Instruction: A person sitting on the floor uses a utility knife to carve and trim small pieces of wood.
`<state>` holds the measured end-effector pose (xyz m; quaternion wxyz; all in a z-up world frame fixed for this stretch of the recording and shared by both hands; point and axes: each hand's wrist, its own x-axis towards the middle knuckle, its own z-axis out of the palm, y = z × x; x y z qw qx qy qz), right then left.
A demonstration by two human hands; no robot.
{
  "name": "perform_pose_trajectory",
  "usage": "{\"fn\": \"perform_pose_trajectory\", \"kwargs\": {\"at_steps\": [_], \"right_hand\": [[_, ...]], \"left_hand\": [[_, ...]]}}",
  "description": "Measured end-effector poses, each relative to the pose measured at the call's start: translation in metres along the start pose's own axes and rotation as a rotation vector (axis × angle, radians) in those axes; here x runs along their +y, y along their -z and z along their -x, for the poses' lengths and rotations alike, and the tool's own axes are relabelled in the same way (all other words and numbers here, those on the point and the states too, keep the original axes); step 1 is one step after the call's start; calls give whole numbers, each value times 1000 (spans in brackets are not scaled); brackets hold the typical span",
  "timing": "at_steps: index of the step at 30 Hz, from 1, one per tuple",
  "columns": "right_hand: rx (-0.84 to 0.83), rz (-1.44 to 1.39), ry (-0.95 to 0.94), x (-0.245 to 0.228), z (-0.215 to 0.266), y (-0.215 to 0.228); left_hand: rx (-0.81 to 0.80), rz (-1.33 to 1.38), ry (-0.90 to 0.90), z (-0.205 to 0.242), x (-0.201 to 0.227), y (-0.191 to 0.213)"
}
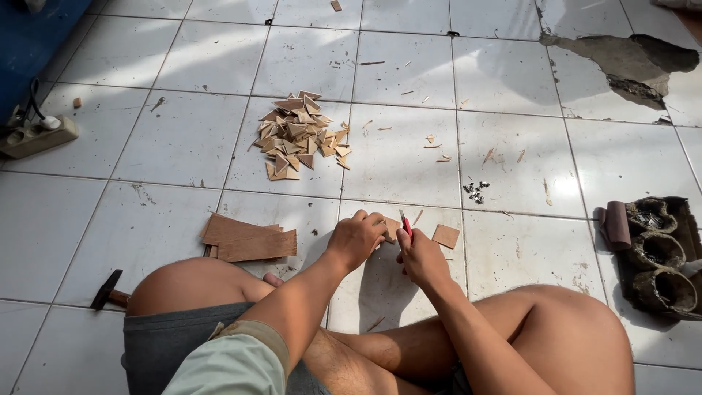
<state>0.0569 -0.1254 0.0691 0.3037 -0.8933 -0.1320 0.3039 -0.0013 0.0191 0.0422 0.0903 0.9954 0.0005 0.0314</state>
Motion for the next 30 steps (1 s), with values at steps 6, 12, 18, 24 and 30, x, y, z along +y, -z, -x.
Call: {"fn": "perform_pose_trajectory", "kwargs": {"at_steps": [6,12,18,24,30], "right_hand": [[-38,208,33,-6,-6,-2],[-54,281,80,-10,-11,-8],[-92,318,72,-11,-17,-10],[-110,392,43,-23,-18,-7],[-144,445,-19,-16,-14,-10]], "left_hand": [[99,9,19,1,-11,-25],[179,-16,-22,0,-5,-15],[147,-6,-9,-1,-8,-18],[119,-10,18,-1,-12,-25],[68,-74,45,-1,-14,-27]]}}
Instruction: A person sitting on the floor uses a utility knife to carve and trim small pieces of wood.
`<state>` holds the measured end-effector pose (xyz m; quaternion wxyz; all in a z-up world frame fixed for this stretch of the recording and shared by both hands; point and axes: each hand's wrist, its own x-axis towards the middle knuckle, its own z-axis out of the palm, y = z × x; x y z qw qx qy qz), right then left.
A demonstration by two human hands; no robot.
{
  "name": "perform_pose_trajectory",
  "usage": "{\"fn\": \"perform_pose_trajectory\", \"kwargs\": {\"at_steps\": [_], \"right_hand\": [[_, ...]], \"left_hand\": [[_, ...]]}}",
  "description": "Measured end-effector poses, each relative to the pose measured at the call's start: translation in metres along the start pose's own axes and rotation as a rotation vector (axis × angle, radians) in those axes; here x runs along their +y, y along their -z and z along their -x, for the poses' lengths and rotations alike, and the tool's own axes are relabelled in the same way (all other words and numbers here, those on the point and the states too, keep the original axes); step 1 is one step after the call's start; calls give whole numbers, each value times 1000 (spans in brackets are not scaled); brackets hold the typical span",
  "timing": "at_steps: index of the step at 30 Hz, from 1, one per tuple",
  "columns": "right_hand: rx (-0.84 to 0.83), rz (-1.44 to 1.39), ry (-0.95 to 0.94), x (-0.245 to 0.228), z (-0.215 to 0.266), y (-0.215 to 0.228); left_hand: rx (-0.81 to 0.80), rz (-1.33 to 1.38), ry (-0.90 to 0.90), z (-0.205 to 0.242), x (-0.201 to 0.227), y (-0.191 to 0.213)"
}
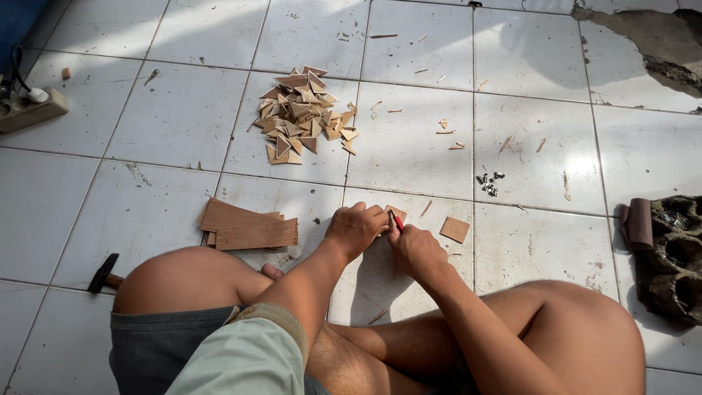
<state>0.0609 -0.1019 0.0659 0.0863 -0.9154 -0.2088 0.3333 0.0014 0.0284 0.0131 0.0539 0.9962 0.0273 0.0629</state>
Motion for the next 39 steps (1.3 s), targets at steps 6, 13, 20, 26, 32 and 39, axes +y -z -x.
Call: {"fn": "perform_pose_trajectory", "kwargs": {"at_steps": [6,13,20,26,32,39], "right_hand": [[-68,88,-74,20,35,-10],[-52,-43,-161,28,50,-10],[221,-783,-64,31,59,10],[188,-712,-92,41,17,-11],[182,-465,5,25,16,-1],[115,-233,6,-6,34,22]], "left_hand": [[-64,-6,40,0,3,3],[10,86,10,3,9,17],[9,278,244,4,30,46],[-21,520,355,9,39,43],[57,199,21,7,25,24],[143,57,-67,-1,12,2]]}}
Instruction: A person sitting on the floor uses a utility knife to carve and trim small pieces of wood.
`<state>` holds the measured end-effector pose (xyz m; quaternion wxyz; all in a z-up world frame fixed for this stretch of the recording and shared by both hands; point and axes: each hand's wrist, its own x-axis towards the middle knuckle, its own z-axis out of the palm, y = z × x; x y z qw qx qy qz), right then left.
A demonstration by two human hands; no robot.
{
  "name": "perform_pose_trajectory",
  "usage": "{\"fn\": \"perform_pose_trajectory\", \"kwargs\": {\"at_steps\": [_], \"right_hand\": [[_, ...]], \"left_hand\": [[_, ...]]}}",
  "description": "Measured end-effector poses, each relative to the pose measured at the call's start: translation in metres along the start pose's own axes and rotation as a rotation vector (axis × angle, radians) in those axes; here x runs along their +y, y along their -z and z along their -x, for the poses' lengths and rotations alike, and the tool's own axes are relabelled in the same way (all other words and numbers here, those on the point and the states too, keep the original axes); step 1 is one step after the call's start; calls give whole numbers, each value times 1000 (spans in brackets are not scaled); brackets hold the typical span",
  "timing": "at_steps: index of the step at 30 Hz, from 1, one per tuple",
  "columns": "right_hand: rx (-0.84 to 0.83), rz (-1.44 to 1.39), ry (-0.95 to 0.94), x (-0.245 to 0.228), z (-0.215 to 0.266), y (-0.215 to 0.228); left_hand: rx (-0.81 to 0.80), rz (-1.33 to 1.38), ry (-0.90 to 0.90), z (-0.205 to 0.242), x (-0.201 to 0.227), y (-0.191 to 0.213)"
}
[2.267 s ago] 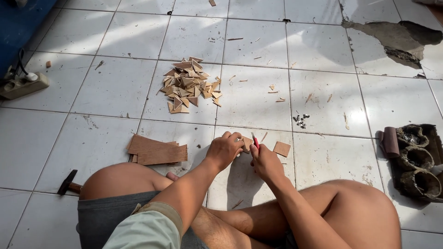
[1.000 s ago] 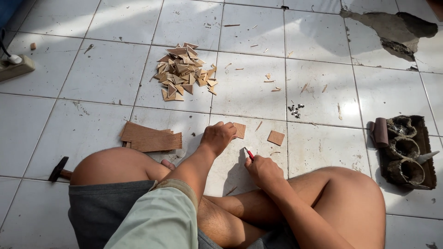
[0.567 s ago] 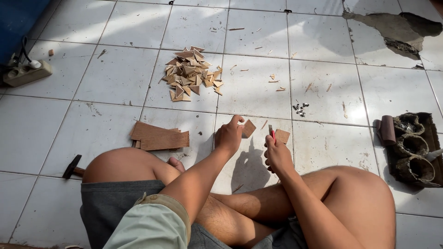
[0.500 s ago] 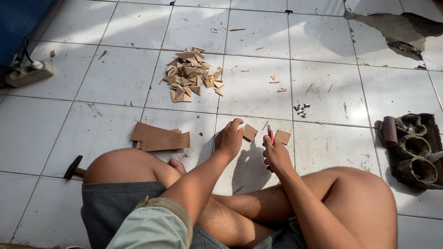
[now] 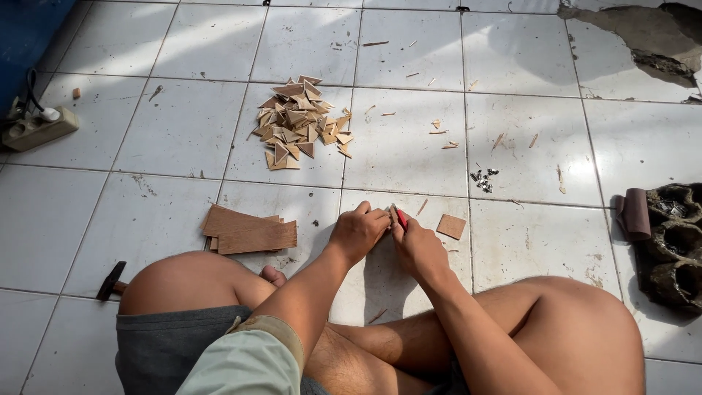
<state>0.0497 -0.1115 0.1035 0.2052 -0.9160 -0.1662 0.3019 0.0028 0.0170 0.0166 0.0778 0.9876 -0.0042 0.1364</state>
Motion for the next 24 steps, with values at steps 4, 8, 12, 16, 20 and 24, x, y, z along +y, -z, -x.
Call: {"fn": "perform_pose_trajectory", "kwargs": {"at_steps": [4,8,12,16,20,24], "right_hand": [[-17,8,-22,1,-8,-4],[-32,69,-45,9,-26,-15],[-59,116,-68,1,-30,-12],[-60,181,-81,35,-34,-37],[-159,270,-132,43,-2,-25],[-164,299,-150,52,13,-30]], "left_hand": [[-22,2,-15,-1,-2,1],[-21,-12,-26,-2,-5,-2],[-42,-20,-3,-1,-8,-3],[-46,-45,-34,-1,-8,-4],[-83,-53,21,-7,-2,-10],[-85,-20,46,-6,-3,-14]]}}
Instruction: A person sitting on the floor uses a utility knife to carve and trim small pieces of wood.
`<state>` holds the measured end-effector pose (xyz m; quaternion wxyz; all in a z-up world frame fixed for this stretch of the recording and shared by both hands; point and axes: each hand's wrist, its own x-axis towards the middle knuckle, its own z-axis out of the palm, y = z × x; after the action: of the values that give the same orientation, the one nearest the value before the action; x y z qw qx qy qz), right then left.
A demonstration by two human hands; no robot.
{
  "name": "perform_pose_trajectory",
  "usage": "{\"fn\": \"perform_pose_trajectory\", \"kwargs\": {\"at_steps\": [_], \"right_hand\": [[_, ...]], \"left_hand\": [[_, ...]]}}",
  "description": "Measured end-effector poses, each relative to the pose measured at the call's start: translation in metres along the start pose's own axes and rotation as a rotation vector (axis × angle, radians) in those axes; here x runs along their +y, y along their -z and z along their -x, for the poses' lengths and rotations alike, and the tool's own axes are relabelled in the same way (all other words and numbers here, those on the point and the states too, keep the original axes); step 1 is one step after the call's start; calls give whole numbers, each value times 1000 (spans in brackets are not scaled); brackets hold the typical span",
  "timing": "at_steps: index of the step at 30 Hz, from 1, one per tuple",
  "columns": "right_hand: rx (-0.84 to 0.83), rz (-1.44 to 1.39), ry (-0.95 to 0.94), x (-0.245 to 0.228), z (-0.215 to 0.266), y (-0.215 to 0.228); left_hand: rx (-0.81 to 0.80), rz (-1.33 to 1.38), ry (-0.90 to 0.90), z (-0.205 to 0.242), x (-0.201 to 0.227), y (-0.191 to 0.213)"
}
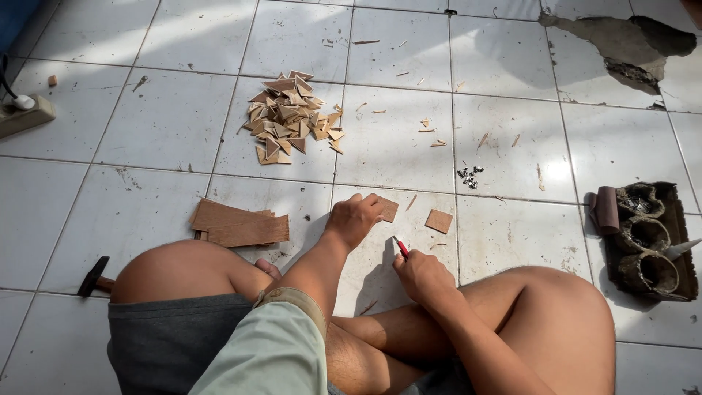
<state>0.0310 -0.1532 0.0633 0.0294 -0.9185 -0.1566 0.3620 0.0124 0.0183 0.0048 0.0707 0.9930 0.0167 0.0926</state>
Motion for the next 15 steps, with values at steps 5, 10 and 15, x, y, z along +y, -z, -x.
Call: {"fn": "perform_pose_trajectory", "kwargs": {"at_steps": [5,10,15], "right_hand": [[129,-360,59,4,16,11],[322,-835,150,-2,45,40],[245,-1102,127,7,14,24]], "left_hand": [[38,38,13,6,11,10],[-64,473,258,4,37,51],[-98,879,385,12,56,93]]}}
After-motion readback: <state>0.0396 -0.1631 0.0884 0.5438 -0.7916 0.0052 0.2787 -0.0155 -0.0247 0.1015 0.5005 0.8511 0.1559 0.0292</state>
